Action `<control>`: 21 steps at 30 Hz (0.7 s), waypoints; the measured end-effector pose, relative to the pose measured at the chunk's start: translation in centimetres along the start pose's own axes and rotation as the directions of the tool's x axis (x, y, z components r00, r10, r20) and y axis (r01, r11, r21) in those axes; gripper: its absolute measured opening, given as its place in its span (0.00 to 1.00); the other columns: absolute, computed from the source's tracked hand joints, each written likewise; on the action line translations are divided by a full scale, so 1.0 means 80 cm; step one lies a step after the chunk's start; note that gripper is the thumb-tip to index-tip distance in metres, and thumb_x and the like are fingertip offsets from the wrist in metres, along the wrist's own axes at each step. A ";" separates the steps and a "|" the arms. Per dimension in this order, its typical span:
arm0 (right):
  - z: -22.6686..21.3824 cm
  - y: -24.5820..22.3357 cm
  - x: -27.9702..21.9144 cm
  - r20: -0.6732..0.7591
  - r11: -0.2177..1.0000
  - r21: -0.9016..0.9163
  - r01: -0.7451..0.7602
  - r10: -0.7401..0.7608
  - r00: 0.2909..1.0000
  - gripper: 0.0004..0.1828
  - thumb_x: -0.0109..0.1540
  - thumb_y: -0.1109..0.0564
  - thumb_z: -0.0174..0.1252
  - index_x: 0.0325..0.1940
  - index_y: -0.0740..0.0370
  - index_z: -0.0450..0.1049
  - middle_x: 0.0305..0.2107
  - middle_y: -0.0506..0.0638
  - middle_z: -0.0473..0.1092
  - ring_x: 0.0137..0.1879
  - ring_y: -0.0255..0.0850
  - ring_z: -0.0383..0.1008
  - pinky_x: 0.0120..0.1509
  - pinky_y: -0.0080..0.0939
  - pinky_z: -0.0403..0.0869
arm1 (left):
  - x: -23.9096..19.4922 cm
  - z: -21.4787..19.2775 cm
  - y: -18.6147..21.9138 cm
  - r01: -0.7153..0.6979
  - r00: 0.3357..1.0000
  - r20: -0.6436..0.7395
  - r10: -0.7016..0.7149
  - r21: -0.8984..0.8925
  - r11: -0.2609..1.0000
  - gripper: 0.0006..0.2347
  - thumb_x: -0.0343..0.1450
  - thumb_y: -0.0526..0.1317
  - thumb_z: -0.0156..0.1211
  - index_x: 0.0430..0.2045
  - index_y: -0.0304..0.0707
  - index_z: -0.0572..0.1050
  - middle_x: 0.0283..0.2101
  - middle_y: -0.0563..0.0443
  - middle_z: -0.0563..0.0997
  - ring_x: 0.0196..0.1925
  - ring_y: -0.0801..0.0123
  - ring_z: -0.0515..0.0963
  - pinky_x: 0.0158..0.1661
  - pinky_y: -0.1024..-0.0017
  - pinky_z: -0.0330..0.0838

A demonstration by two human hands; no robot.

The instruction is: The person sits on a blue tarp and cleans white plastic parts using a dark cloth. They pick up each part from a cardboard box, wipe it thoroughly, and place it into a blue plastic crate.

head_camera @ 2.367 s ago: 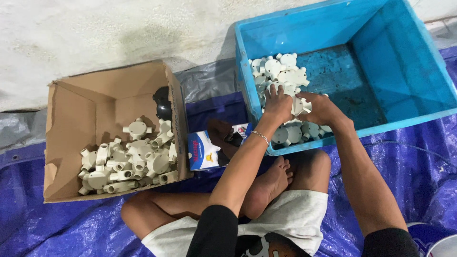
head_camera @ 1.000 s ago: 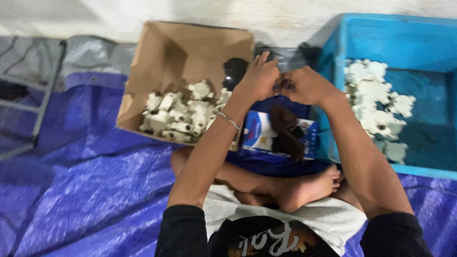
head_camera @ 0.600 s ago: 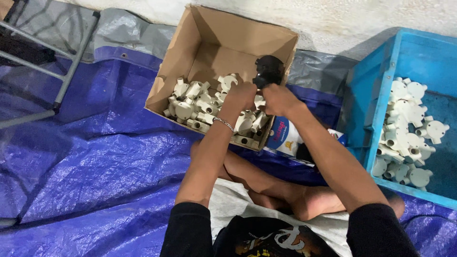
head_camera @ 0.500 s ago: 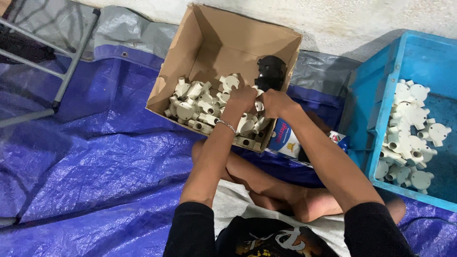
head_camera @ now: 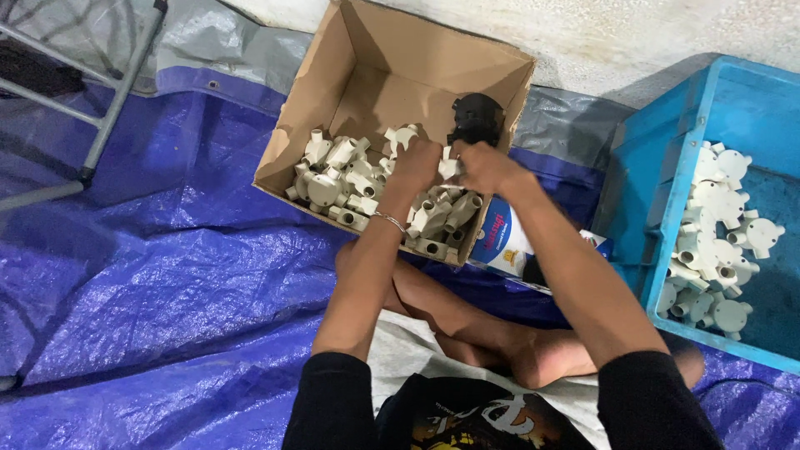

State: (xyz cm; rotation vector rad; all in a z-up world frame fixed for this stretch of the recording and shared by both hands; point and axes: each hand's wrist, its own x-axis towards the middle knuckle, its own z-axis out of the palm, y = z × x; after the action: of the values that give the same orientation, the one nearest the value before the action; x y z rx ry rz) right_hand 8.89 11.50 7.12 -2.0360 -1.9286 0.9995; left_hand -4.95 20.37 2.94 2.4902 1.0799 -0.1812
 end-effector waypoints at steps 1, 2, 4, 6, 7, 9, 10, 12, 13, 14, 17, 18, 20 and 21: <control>-0.019 -0.012 -0.018 -0.002 1.000 0.000 0.001 -0.001 1.000 0.24 0.57 0.54 0.63 0.53 0.69 0.69 0.42 0.74 0.73 0.52 0.71 0.73 0.55 0.68 0.71 | -0.016 -0.024 0.009 0.000 1.000 -0.001 0.000 0.001 1.000 0.08 0.66 0.35 0.62 0.36 0.33 0.79 0.42 0.36 0.81 0.56 0.40 0.74 0.60 0.34 0.58; -0.039 -0.023 -0.037 -0.065 0.992 0.106 0.068 -0.061 0.996 0.24 0.58 0.54 0.62 0.52 0.73 0.69 0.42 0.78 0.72 0.53 0.76 0.70 0.55 0.73 0.69 | -0.030 -0.049 0.020 -0.005 1.000 0.029 0.006 -0.056 0.998 0.14 0.65 0.39 0.67 0.42 0.33 0.78 0.46 0.35 0.80 0.59 0.41 0.72 0.61 0.34 0.55; -0.073 -0.036 -0.071 -0.141 0.969 0.208 0.135 -0.107 0.984 0.24 0.59 0.55 0.62 0.51 0.77 0.68 0.43 0.82 0.70 0.53 0.82 0.67 0.55 0.78 0.66 | -0.051 -0.088 0.040 -0.014 0.998 0.063 0.021 -0.110 0.994 0.20 0.64 0.44 0.72 0.47 0.33 0.77 0.50 0.35 0.78 0.63 0.42 0.70 0.63 0.35 0.53; -0.099 -0.039 -0.100 -0.168 0.960 0.234 0.153 -0.115 0.979 0.23 0.59 0.53 0.65 0.53 0.69 0.72 0.44 0.74 0.72 0.55 0.73 0.70 0.57 0.67 0.68 | -0.062 -0.117 0.059 -0.200 0.975 0.050 0.216 -0.218 0.955 0.17 0.66 0.43 0.70 0.42 0.29 0.77 0.48 0.30 0.78 0.58 0.38 0.73 0.58 0.37 0.63; -0.103 -0.038 -0.117 -0.171 0.960 0.237 0.147 -0.107 0.979 0.23 0.59 0.53 0.65 0.53 0.69 0.72 0.44 0.74 0.72 0.55 0.73 0.70 0.57 0.67 0.68 | -0.076 -0.125 0.075 -0.206 0.973 0.054 0.223 -0.218 0.954 0.17 0.66 0.43 0.70 0.42 0.29 0.77 0.48 0.30 0.78 0.58 0.38 0.73 0.58 0.37 0.63; -0.109 -0.036 -0.151 -0.253 0.912 0.362 0.193 -0.104 0.962 0.26 0.59 0.57 0.65 0.57 0.72 0.69 0.44 0.77 0.69 0.55 0.72 0.70 0.57 0.67 0.67 | -0.104 -0.141 0.108 -0.335 0.940 -0.059 0.336 -0.346 0.877 0.26 0.64 0.40 0.72 0.49 0.16 0.70 0.58 0.18 0.68 0.64 0.24 0.62 0.61 0.38 0.61; -0.106 -0.024 -0.160 -0.254 0.910 0.369 0.187 -0.095 0.962 0.26 0.59 0.57 0.65 0.57 0.72 0.69 0.44 0.77 0.69 0.55 0.72 0.70 0.57 0.67 0.67 | -0.108 -0.138 0.117 -0.336 0.939 -0.049 0.341 -0.346 0.876 0.26 0.64 0.40 0.72 0.49 0.16 0.70 0.58 0.18 0.68 0.64 0.24 0.62 0.61 0.38 0.61; -0.097 -0.002 -0.179 -0.333 0.822 0.504 0.265 -0.098 0.938 0.25 0.59 0.64 0.64 0.58 0.70 0.65 0.42 0.67 0.70 0.48 0.52 0.70 0.54 0.53 0.69 | -0.116 -0.129 0.134 -0.426 0.902 -0.206 0.380 -0.281 0.860 0.27 0.66 0.42 0.71 0.52 0.16 0.68 0.61 0.20 0.64 0.65 0.23 0.59 0.60 0.36 0.63; -0.091 0.000 -0.195 -0.332 0.820 0.511 0.257 -0.088 0.939 0.25 0.59 0.64 0.64 0.58 0.70 0.65 0.42 0.67 0.70 0.48 0.52 0.70 0.54 0.53 0.69 | -0.121 -0.113 0.146 -0.428 0.902 -0.197 0.384 -0.284 0.858 0.27 0.66 0.42 0.71 0.52 0.16 0.68 0.61 0.20 0.64 0.65 0.23 0.59 0.60 0.36 0.63; -0.090 0.003 -0.208 -0.334 0.827 0.515 0.228 -0.051 0.941 0.23 0.59 0.63 0.64 0.56 0.72 0.67 0.42 0.70 0.71 0.50 0.55 0.70 0.55 0.56 0.68 | -0.124 -0.100 0.158 -0.428 0.878 -0.309 0.365 -0.168 0.888 0.29 0.61 0.42 0.75 0.51 0.21 0.69 0.61 0.23 0.64 0.66 0.27 0.59 0.62 0.42 0.64; -0.055 0.044 -0.224 -0.302 0.862 0.488 0.135 0.022 0.953 0.20 0.59 0.60 0.64 0.52 0.71 0.70 0.43 0.72 0.72 0.54 0.63 0.71 0.57 0.62 0.67 | -0.138 -0.040 0.181 -0.436 0.810 -0.462 0.362 -0.061 0.898 0.29 0.57 0.41 0.77 0.49 0.25 0.71 0.62 0.27 0.64 0.67 0.31 0.59 0.63 0.49 0.65; -0.040 0.065 -0.226 -0.278 0.890 0.449 0.078 0.056 0.959 0.19 0.59 0.58 0.64 0.51 0.70 0.72 0.44 0.70 0.73 0.55 0.69 0.71 0.59 0.65 0.66 | -0.140 -0.019 0.188 -0.467 0.774 -0.511 0.374 -0.062 0.882 0.26 0.58 0.39 0.76 0.47 0.24 0.72 0.62 0.27 0.64 0.68 0.31 0.58 0.63 0.51 0.65; 0.006 0.089 -0.225 -0.295 0.915 0.404 0.013 0.117 0.948 0.20 0.57 0.55 0.66 0.50 0.65 0.74 0.43 0.67 0.74 0.55 0.68 0.72 0.59 0.64 0.68 | -0.157 0.020 0.201 -0.432 0.824 -0.449 0.345 -0.105 0.896 0.26 0.59 0.41 0.75 0.47 0.25 0.73 0.62 0.30 0.65 0.68 0.35 0.60 0.58 0.53 0.70; 0.030 0.101 -0.225 -0.310 0.933 0.357 -0.051 0.170 0.936 0.20 0.56 0.52 0.68 0.49 0.61 0.76 0.42 0.64 0.75 0.55 0.66 0.72 0.59 0.63 0.70 | -0.166 0.041 0.207 -0.385 0.871 -0.385 0.306 -0.146 0.911 0.26 0.59 0.43 0.73 0.47 0.25 0.73 0.63 0.32 0.65 0.68 0.38 0.62 0.53 0.55 0.76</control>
State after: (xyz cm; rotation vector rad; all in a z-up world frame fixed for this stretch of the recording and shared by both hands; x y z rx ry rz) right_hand 15.26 -7.32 7.17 -1.9728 -1.3713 0.8678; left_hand -1.99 0.03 9.05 2.5129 0.7022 0.4885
